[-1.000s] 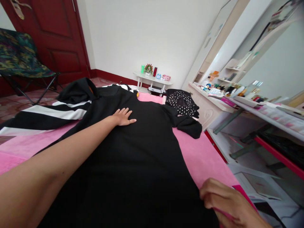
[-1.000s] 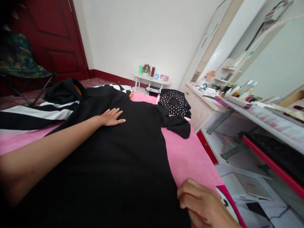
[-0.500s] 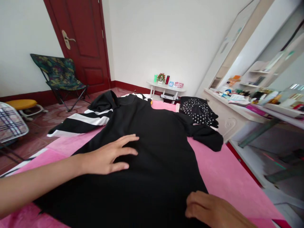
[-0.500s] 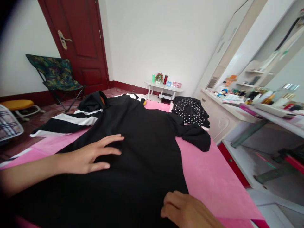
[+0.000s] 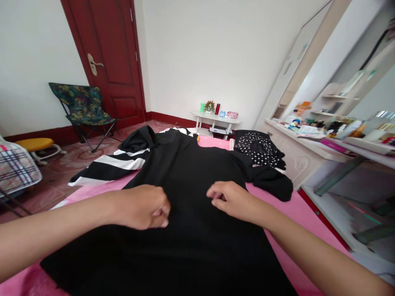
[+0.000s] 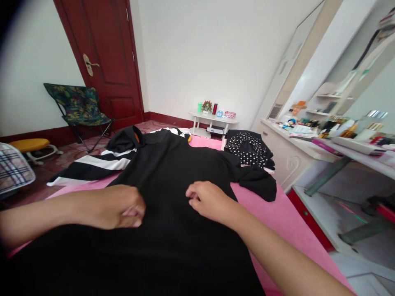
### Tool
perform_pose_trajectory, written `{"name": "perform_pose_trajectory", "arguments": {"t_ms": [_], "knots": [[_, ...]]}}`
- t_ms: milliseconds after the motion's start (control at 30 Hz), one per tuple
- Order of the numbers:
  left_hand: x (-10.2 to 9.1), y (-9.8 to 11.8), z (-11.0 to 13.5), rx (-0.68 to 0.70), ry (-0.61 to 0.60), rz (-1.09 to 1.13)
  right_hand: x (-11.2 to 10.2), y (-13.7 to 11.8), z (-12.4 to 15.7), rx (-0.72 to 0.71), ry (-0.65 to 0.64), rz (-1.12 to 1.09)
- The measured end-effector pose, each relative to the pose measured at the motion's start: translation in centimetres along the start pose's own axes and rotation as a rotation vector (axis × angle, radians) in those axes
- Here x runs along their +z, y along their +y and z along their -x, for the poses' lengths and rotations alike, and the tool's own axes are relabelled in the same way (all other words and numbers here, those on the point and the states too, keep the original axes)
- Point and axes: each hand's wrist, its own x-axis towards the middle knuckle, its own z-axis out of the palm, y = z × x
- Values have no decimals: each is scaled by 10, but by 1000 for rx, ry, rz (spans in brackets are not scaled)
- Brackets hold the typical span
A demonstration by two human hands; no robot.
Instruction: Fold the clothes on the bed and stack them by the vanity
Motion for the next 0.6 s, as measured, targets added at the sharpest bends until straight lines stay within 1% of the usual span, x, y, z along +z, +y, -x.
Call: {"name": "perform_pose_trajectory", "arguments": {"t_ms": [33,67,100,133,200,233,300,367,400,467,500,533,600], "knots": [[-4,-3,-27,17,54,-36,5,1,-23,-35,95,39],[-6,-9,-56,9,153,-69,12,5,-44,-59,170,67],[-5,-17,-83,-13,273,-96,19,11,-63,-59,221,81],[-1,-27,-109,-40,359,-103,26,20,-80,-40,253,88],[13,-49,-151,-116,402,-84,38,49,-103,50,266,110],[21,-61,-165,-137,405,-83,41,67,-109,105,246,137],[38,-81,-181,-189,392,-91,41,104,-115,260,203,213],[50,-95,-186,-230,384,-105,37,135,-117,478,205,288],[54,-98,-185,-245,385,-108,34,146,-118,596,222,316],[58,-101,-184,-252,399,-98,33,156,-121,784,258,357],[59,-101,-184,-251,412,-86,34,156,-124,834,281,378],[60,-101,-184,-249,427,-68,36,155,-125,857,310,397],[58,-102,-183,-222,462,6,41,150,-126,828,380,418]]}}
